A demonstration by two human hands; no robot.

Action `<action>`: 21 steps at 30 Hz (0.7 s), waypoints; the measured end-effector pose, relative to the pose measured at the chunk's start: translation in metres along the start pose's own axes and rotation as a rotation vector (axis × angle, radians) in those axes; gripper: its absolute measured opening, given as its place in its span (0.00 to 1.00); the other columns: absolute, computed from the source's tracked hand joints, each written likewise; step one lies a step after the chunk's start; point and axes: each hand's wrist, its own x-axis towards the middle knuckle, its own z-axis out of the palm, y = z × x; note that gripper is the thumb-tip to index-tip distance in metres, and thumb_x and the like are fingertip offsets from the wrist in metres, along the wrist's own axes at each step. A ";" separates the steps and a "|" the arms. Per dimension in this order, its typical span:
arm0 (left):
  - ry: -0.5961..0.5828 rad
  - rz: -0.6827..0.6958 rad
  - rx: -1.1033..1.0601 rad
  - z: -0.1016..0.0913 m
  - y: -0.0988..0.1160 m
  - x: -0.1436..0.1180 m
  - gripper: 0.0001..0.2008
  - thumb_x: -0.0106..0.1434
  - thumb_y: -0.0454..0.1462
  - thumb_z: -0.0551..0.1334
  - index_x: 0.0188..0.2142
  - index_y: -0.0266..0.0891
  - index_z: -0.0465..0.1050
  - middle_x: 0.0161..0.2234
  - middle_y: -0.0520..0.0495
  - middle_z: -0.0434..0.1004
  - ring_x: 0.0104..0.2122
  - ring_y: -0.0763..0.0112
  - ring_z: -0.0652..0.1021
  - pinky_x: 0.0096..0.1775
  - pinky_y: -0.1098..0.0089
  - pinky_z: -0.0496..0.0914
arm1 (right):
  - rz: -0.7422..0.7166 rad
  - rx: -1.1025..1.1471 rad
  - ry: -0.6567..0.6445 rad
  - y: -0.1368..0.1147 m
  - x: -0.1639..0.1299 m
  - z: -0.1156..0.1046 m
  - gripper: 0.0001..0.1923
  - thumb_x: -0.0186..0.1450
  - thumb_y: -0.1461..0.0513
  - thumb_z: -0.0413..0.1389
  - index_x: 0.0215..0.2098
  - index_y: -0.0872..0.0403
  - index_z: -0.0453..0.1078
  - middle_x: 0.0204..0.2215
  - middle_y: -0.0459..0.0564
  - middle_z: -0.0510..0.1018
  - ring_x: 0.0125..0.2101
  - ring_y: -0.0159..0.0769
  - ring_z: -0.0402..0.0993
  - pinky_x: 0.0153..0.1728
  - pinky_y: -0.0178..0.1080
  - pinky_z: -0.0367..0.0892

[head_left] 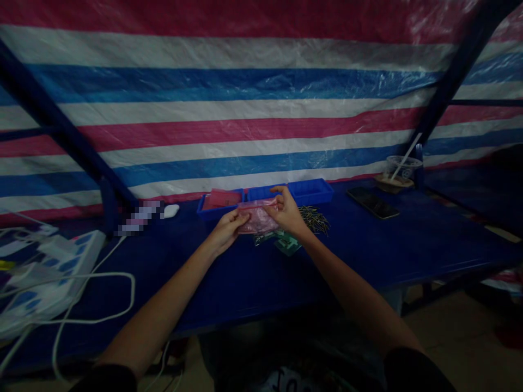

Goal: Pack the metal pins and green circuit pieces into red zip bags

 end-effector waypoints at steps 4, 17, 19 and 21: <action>0.312 0.222 0.234 -0.031 0.018 0.029 0.25 0.46 0.35 0.69 0.44 0.37 0.66 0.29 0.50 0.75 0.28 0.74 0.76 0.34 0.75 0.69 | 0.043 -0.102 0.035 0.006 0.001 0.000 0.22 0.55 0.60 0.55 0.47 0.52 0.55 0.23 0.40 0.65 0.23 0.29 0.65 0.26 0.36 0.62; 0.572 0.353 1.525 -0.066 0.035 0.046 0.16 0.58 0.46 0.57 0.37 0.36 0.72 0.48 0.34 0.66 0.51 0.49 0.65 0.49 0.55 0.61 | -0.058 -0.713 -0.285 0.008 -0.005 -0.006 0.13 0.59 0.60 0.55 0.41 0.56 0.67 0.30 0.49 0.71 0.31 0.33 0.67 0.36 0.37 0.61; 0.547 0.469 1.563 -0.058 0.031 0.038 0.17 0.60 0.47 0.55 0.39 0.36 0.72 0.53 0.35 0.61 0.54 0.50 0.61 0.51 0.54 0.59 | -0.066 -0.775 -0.347 0.007 -0.007 -0.006 0.14 0.59 0.58 0.55 0.42 0.57 0.67 0.33 0.50 0.71 0.34 0.35 0.67 0.38 0.38 0.61; 0.384 0.506 1.619 -0.054 0.029 0.031 0.16 0.62 0.46 0.52 0.41 0.39 0.72 0.51 0.40 0.65 0.53 0.54 0.63 0.51 0.55 0.58 | -0.072 -0.818 -0.411 0.007 -0.009 -0.006 0.16 0.60 0.58 0.55 0.44 0.57 0.67 0.34 0.52 0.71 0.36 0.37 0.67 0.40 0.39 0.60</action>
